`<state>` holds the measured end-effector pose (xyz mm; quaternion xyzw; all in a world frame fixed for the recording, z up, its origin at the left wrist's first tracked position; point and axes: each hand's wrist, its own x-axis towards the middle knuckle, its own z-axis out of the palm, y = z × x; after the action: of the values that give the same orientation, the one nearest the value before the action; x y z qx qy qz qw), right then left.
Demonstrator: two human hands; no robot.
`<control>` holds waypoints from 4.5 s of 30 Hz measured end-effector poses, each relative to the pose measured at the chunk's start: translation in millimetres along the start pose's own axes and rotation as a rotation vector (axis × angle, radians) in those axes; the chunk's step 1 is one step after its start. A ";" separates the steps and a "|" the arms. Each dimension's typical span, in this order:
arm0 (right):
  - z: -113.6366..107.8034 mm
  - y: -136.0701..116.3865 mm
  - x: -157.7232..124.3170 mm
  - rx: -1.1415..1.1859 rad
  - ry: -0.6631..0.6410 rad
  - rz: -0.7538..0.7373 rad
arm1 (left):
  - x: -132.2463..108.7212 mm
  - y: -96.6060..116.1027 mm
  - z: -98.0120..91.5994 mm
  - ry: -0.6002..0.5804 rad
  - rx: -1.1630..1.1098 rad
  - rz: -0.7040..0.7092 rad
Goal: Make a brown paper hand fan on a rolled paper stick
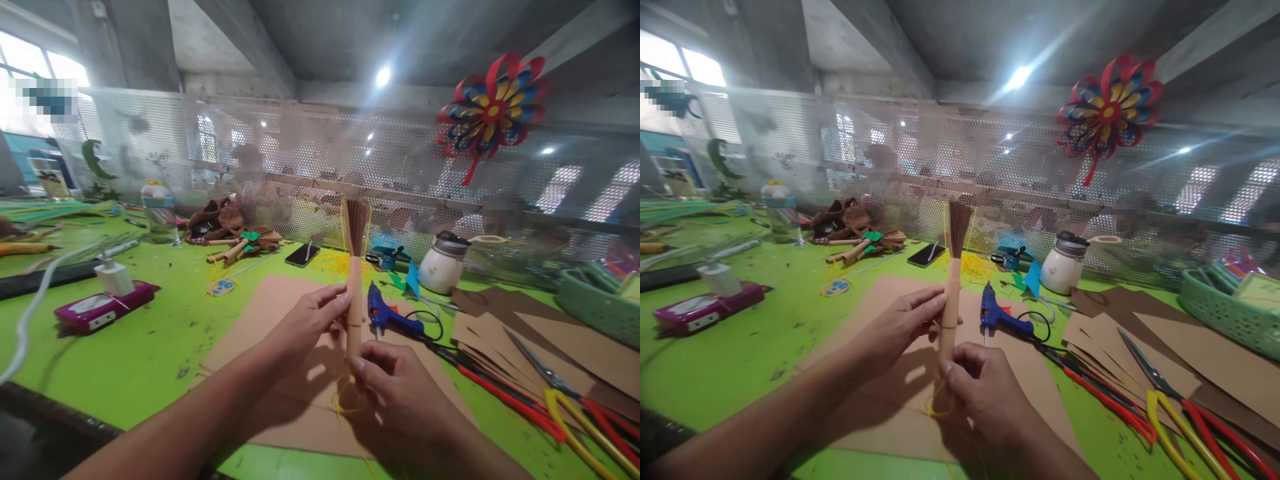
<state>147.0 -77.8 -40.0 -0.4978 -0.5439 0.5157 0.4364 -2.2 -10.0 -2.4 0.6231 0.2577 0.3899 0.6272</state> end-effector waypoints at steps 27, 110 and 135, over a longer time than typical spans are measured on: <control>-28.4 -12.7 -3.3 0.223 -0.126 0.054 | -4.8 -5.4 2.2 -0.111 0.033 -0.084; 10.1 15.7 6.9 -0.308 0.224 -0.230 | 4.1 -5.0 -6.1 0.101 -0.201 -0.109; -10.7 -17.3 -12.6 0.195 -0.061 -0.097 | 4.8 3.3 -10.1 -0.042 -0.328 -0.132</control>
<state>157.5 -88.4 -21.3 -0.4100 -0.5276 0.5594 0.4905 -8.2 -0.5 0.7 0.5019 0.2179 0.3716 0.7500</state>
